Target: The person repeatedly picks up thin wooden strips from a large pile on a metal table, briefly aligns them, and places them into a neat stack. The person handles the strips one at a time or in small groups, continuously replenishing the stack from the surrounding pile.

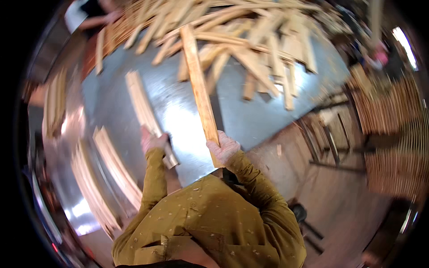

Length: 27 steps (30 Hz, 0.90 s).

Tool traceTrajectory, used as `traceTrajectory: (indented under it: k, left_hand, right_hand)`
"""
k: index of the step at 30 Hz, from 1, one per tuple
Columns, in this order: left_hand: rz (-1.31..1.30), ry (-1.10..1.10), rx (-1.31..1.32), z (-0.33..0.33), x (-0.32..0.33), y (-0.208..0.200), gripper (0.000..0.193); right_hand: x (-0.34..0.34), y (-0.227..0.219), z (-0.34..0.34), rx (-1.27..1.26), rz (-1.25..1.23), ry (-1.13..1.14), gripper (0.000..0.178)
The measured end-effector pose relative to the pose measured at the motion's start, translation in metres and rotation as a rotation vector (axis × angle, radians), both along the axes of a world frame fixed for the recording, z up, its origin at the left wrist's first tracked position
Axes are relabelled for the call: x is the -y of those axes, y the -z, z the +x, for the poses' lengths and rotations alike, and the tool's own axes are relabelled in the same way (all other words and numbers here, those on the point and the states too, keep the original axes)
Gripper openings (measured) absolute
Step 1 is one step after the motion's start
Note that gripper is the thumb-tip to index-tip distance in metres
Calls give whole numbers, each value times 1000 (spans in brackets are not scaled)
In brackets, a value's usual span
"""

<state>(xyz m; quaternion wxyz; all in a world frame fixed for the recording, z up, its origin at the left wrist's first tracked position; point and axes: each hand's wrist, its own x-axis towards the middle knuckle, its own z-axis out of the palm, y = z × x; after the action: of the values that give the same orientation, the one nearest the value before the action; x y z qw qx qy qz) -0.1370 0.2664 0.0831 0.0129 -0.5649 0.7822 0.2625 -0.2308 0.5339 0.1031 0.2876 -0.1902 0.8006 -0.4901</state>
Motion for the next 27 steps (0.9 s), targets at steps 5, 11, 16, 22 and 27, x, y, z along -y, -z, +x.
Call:
traceTrajectory:
  k: [5, 11, 16, 22, 27]
  left_hand:
    - [-73, -126, 25, -5, -28, 24, 88]
    - [-157, -204, 193, -33, -68, 77, 90]
    - [-167, -388, 224, -75, -93, 107, 81]
    - [-155, -273, 227, -179, -137, 113, 79]
    - [-60, -149, 143, -230, -165, 121, 78]
  right_hand:
    - [-147, -27, -52, -191, 95, 515, 36]
    - [-397, 97, -178, -158, 436, 1378, 45]
    - [-572, 192, -295, 213, 920, 1423, 56]
    - [-652, 246, -417, 466, 825, 1088, 42]
    - [-654, 265, -448, 532, 946, 853, 36]
